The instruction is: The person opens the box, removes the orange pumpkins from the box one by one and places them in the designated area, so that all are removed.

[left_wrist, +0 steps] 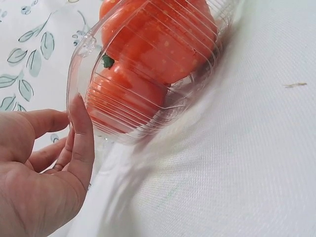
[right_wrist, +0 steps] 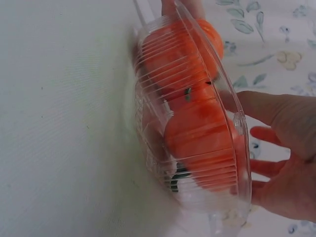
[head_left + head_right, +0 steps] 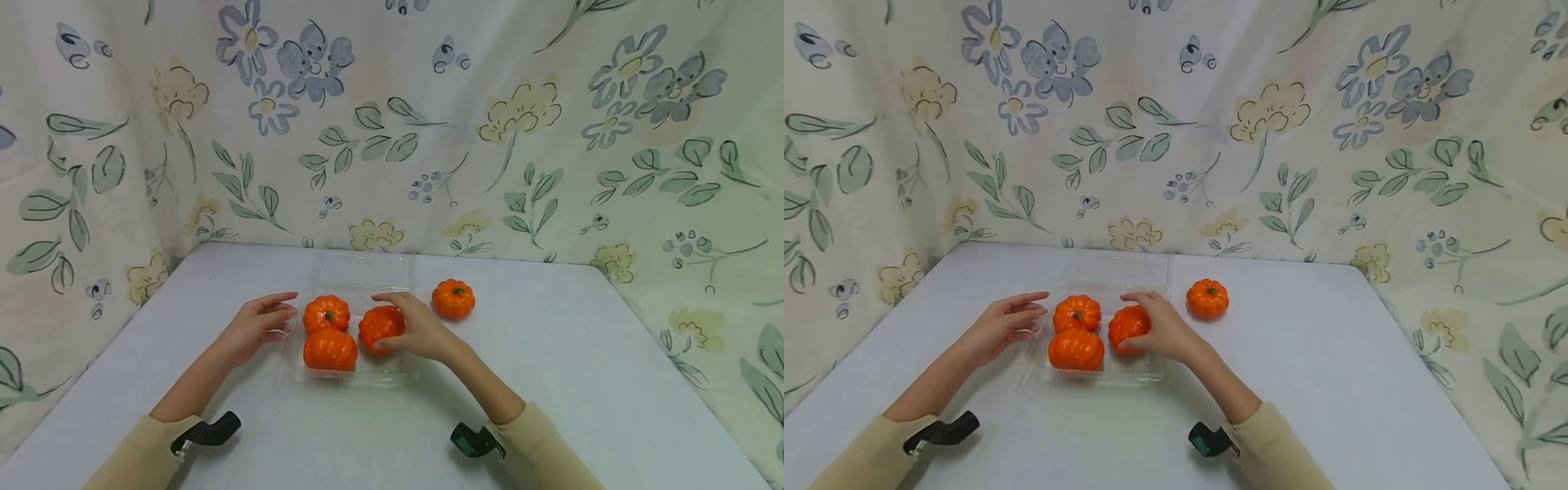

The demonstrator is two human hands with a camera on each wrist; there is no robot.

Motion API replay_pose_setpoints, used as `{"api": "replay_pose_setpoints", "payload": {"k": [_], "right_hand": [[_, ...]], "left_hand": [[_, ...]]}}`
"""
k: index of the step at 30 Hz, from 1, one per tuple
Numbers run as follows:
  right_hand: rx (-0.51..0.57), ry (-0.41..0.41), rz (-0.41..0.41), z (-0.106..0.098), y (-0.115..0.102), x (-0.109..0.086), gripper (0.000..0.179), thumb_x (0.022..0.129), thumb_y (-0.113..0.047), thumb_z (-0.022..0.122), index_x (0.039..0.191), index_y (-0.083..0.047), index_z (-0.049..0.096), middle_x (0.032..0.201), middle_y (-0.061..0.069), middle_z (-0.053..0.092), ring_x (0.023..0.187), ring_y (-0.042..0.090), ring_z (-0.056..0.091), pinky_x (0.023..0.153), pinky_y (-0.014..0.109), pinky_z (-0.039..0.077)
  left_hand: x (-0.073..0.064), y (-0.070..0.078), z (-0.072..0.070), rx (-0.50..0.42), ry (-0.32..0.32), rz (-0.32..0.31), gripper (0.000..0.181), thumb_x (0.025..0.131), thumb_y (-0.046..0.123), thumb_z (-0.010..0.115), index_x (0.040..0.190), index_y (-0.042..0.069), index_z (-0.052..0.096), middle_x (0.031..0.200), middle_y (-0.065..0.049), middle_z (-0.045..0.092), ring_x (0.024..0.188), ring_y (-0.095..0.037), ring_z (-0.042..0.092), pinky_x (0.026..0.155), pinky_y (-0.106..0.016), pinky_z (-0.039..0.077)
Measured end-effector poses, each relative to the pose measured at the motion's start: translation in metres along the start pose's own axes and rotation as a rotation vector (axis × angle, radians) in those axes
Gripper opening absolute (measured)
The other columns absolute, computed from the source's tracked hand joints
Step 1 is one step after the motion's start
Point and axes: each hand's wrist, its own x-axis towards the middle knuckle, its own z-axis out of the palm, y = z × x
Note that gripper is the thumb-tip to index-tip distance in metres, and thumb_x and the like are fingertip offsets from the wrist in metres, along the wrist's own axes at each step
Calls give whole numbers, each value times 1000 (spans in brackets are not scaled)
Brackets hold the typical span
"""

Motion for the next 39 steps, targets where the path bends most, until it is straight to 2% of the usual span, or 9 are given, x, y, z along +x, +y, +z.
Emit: {"api": "replay_pose_setpoints", "payload": {"k": [9,14,18,24,29,39], "right_hand": [[-20,-63,10,2,-2,6,69,85,-15,88,147,-10,59,149,11,58,140,35,50,114,59,45],[-40,-128,23,3,-3,8,72,82,-11,89,148,-8,58,148,13,58,136,35,52,111,59,48],[-54,-149,22,3,-4,10,71,81,-9,89,146,-8,59,147,16,57,132,35,53,108,57,51],[-78,-125,13,0,-7,8,62,81,-10,89,138,-9,65,140,15,60,128,35,55,105,55,53],[-72,-94,12,-1,-6,7,60,83,-17,88,138,-11,66,140,11,63,129,32,55,105,55,53],[23,12,-11,-8,1,-1,61,86,-27,87,141,-16,65,144,5,63,131,29,56,104,52,54]], "left_hand": [[0,0,0,3,-2,-5,63,110,20,57,162,-5,32,110,2,64,84,-11,63,78,-20,60],[0,-1,-1,1,-4,-6,63,110,21,57,162,-5,32,110,2,64,84,-11,63,78,-20,60],[0,-2,-1,-6,-4,-2,63,110,20,58,162,-5,32,110,2,64,84,-11,63,77,-20,60],[1,-3,-1,-7,-9,18,62,110,18,57,161,-7,32,109,2,63,84,-11,63,76,-20,59],[0,-3,0,-9,-13,22,62,110,18,57,161,-7,32,109,2,64,84,-11,63,76,-21,60],[0,-4,-1,-19,-14,24,62,110,17,56,161,-8,31,109,2,63,83,-10,62,76,-21,60]]}}
